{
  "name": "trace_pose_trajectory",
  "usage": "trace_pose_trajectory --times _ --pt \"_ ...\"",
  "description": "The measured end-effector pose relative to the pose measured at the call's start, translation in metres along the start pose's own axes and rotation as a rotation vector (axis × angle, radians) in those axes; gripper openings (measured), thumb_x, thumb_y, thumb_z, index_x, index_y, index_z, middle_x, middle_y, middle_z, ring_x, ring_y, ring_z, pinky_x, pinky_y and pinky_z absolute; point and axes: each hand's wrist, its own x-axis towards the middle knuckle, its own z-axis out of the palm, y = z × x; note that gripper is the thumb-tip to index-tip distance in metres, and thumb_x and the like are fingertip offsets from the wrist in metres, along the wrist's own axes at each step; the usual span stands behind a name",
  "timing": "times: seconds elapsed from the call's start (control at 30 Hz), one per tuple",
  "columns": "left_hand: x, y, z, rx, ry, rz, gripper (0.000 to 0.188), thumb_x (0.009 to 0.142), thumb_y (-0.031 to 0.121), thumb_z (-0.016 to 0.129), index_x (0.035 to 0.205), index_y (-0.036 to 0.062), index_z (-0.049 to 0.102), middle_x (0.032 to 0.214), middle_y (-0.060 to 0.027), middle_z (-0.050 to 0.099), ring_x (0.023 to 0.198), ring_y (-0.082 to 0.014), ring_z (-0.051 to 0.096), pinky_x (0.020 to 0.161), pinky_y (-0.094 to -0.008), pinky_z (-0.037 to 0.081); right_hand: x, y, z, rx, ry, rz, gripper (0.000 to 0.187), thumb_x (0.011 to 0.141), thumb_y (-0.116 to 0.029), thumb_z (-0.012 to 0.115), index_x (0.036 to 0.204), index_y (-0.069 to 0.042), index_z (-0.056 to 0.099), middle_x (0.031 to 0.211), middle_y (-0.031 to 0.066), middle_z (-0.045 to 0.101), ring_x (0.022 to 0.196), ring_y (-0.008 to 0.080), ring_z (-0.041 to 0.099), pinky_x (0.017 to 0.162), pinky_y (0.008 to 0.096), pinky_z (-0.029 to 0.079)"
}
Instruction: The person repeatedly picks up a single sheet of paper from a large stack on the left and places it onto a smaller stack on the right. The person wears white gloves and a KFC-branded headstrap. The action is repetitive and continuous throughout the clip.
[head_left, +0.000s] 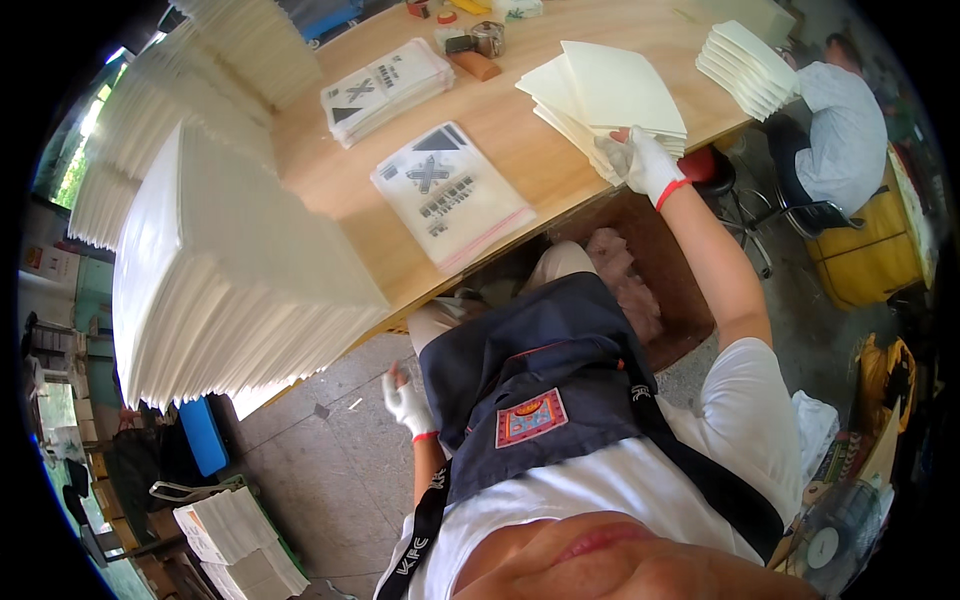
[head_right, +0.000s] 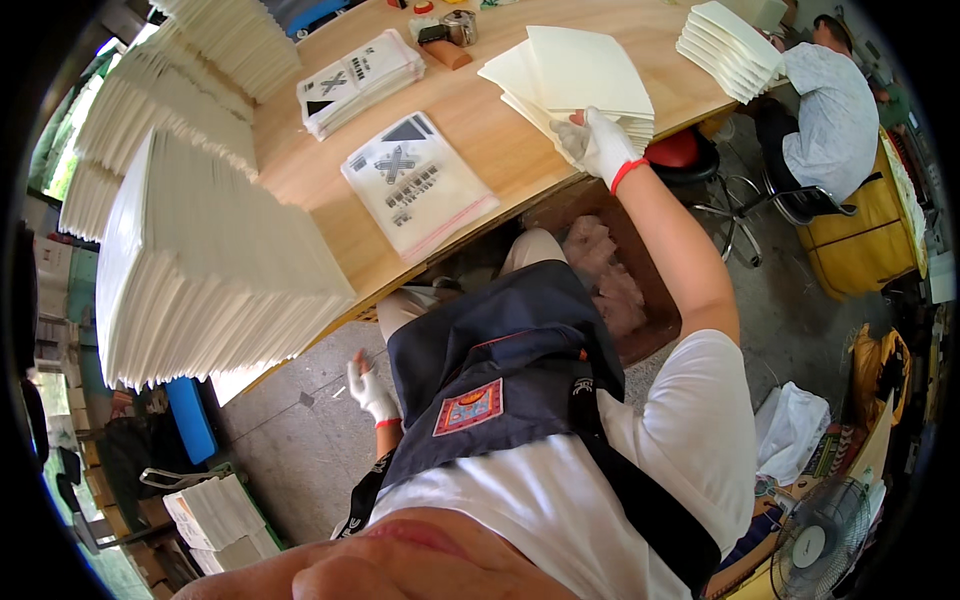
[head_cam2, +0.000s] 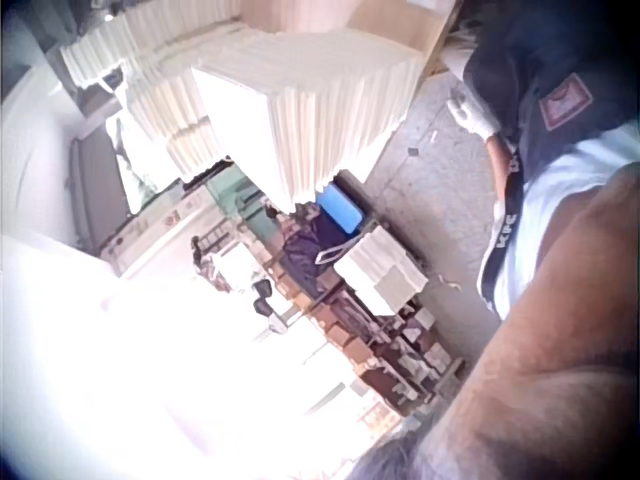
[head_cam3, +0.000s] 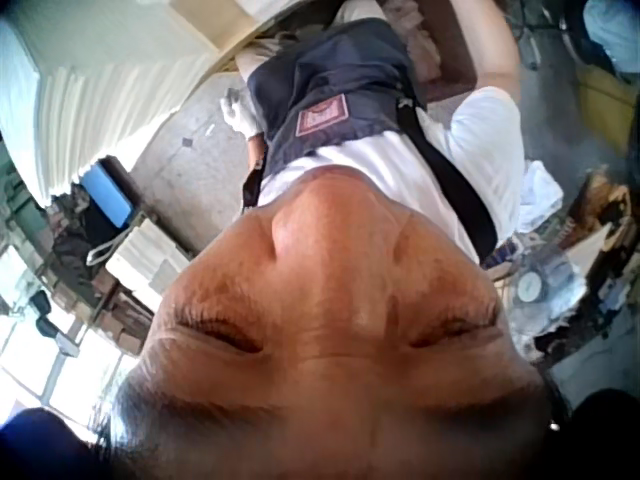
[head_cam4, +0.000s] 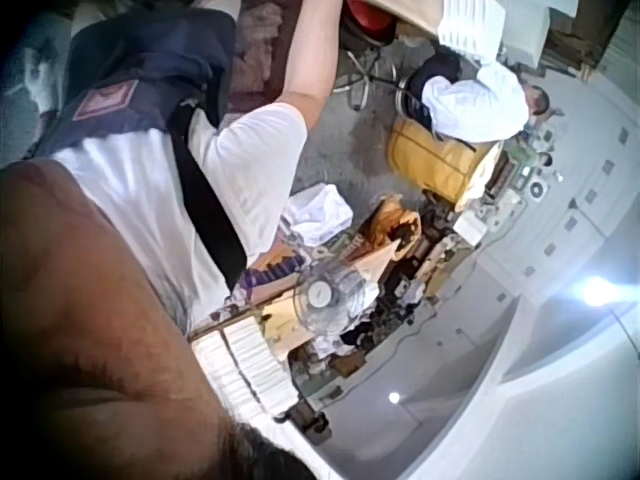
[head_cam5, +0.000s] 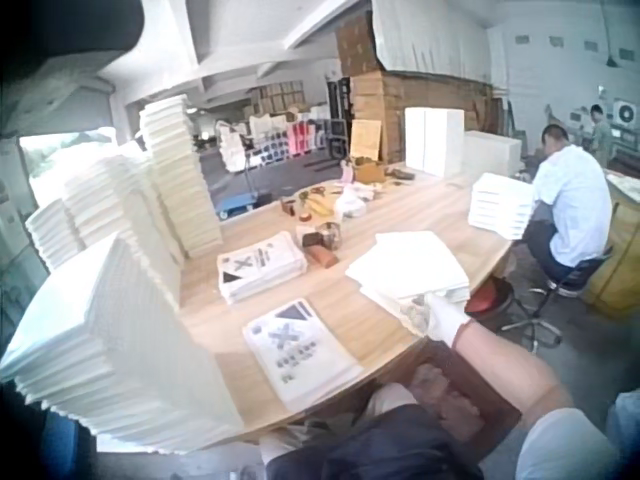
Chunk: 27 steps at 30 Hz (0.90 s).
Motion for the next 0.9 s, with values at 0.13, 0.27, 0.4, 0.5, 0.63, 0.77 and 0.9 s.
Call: trace_pose_trajectory --times 0.13,0.27,0.4,0.5,0.63,0.77,0.9 --pt "0.001 0.042 0.059 0.002 -0.311 0.127 0.020 0.088 0.005 0.048 0.102 0.0001 0.061 0.096 -0.0077 0.063 0.085 -0.0146 0.056 0.075 -0.0260 0.044 0.012 -0.005 0.001 0.159 -0.005 0.034 0.034 0.096 -0.032 0.032 0.112 -0.003 0.040 0.108 0.0228 0.057 0.068 0.0215 0.062 0.054 0.0230 0.055" --pt "0.016 0.079 0.094 0.216 -0.478 0.416 0.020 0.087 0.009 0.050 0.101 0.0028 0.063 0.091 -0.0092 0.063 0.083 -0.0179 0.058 0.074 -0.0287 0.045 0.022 0.001 -0.002 0.263 0.012 0.043 0.028 0.095 -0.028 0.037 0.111 -0.005 0.041 0.105 0.0208 0.057 0.072 0.0239 0.063 0.053 0.0234 0.055" --pt "0.030 0.113 0.130 0.283 -0.658 0.460 0.022 0.085 0.011 0.052 0.104 0.0042 0.061 0.094 -0.0117 0.062 0.088 -0.0263 0.058 0.074 -0.0331 0.046 0.045 0.008 -0.002 0.391 0.020 -0.052 0.023 0.093 -0.023 0.043 0.103 -0.003 0.045 0.096 0.0160 0.058 0.075 0.0243 0.063 0.055 0.0244 0.055" --pt "0.041 0.136 0.167 0.557 -0.682 0.767 0.025 0.079 0.014 0.057 0.103 0.0067 0.060 0.096 -0.0120 0.060 0.094 -0.0287 0.055 0.078 -0.0351 0.045 0.049 0.001 0.003 0.412 0.044 -0.071 0.018 0.091 -0.018 0.048 0.098 -0.002 0.049 0.094 0.0132 0.057 0.077 0.0237 0.063 0.056 0.0252 0.055" --pt "0.072 0.120 0.208 1.055 -0.691 0.876 0.032 0.070 0.012 0.062 0.101 0.0135 0.056 0.100 -0.0092 0.057 0.096 -0.0286 0.054 0.079 -0.0387 0.046 0.071 -0.005 -0.042 0.183 -0.107 -0.226 0.013 0.087 -0.013 0.052 0.095 -0.003 0.051 0.093 0.0091 0.058 0.078 0.0186 0.062 0.054 0.0229 0.053" --pt "0.087 0.114 0.208 1.233 -0.691 0.858 0.031 0.069 0.016 0.064 0.098 0.0156 0.052 0.102 -0.0065 0.052 0.096 -0.0270 0.054 0.078 -0.0394 0.047 0.013 0.011 -0.048 0.222 0.026 -0.035 0.020 0.087 -0.019 0.054 0.100 -0.004 0.052 0.095 0.0077 0.059 0.077 0.0163 0.059 0.061 0.0252 0.050" --pt "0.105 0.111 0.205 1.217 -0.761 0.780 0.032 0.069 0.014 0.063 0.099 0.0147 0.051 0.102 -0.0066 0.052 0.097 -0.0266 0.053 0.077 -0.0399 0.047 -0.050 0.015 -0.059 -0.057 -0.070 0.212 0.031 0.089 -0.037 0.050 0.104 -0.010 0.054 0.089 0.0052 0.059 0.068 0.0144 0.055 0.045 0.0208 0.043"
